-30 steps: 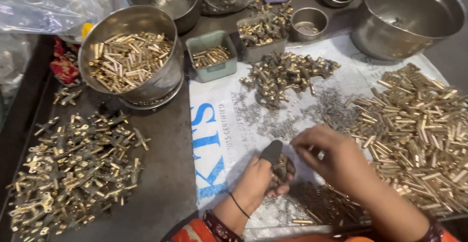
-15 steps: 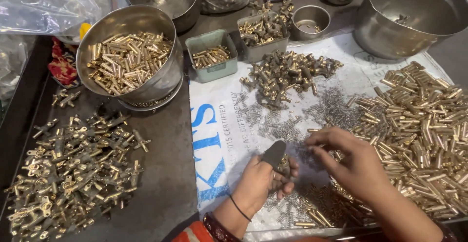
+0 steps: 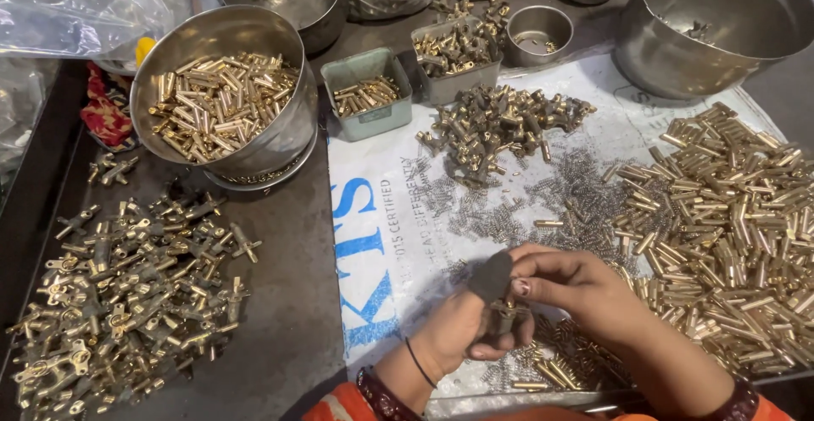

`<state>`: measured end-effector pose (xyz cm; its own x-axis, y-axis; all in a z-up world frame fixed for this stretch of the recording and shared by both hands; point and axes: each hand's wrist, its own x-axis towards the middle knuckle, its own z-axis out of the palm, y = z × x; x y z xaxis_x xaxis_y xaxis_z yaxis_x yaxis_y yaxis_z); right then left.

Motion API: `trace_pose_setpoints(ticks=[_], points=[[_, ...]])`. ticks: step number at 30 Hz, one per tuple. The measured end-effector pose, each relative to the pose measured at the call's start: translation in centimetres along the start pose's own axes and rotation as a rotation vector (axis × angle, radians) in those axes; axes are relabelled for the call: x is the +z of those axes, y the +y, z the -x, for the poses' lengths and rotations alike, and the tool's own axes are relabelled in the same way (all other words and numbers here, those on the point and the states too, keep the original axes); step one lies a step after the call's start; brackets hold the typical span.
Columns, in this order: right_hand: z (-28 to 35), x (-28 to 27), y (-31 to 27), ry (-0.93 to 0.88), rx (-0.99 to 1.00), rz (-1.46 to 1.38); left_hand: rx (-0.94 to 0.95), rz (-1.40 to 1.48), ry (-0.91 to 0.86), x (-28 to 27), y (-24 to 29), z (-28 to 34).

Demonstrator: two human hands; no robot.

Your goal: Assembling small brass-colored metal components on a workbench by hand.

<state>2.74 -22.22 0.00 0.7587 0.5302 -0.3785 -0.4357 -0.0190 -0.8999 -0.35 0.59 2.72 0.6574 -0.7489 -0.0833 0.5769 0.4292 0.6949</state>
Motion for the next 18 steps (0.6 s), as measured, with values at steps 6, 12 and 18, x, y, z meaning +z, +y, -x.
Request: trace_pose_setpoints(ticks=[6, 12, 18], points=[[-0.5, 0.5, -1.1, -0.12, -0.213, 0.015, -0.012, 0.039, -0.055, 0.0, 0.5, 0.2], [0.2, 2.4, -1.8, 0.139, -0.245, 0.445, -0.061, -0.12, 0.319, -4.3, -4.0, -0.5], [-1.1, 3.6, -5.8, 0.396, -0.454, 0.457, 0.217, -0.06, 0.646, -3.4, -1.0, -0.8]])
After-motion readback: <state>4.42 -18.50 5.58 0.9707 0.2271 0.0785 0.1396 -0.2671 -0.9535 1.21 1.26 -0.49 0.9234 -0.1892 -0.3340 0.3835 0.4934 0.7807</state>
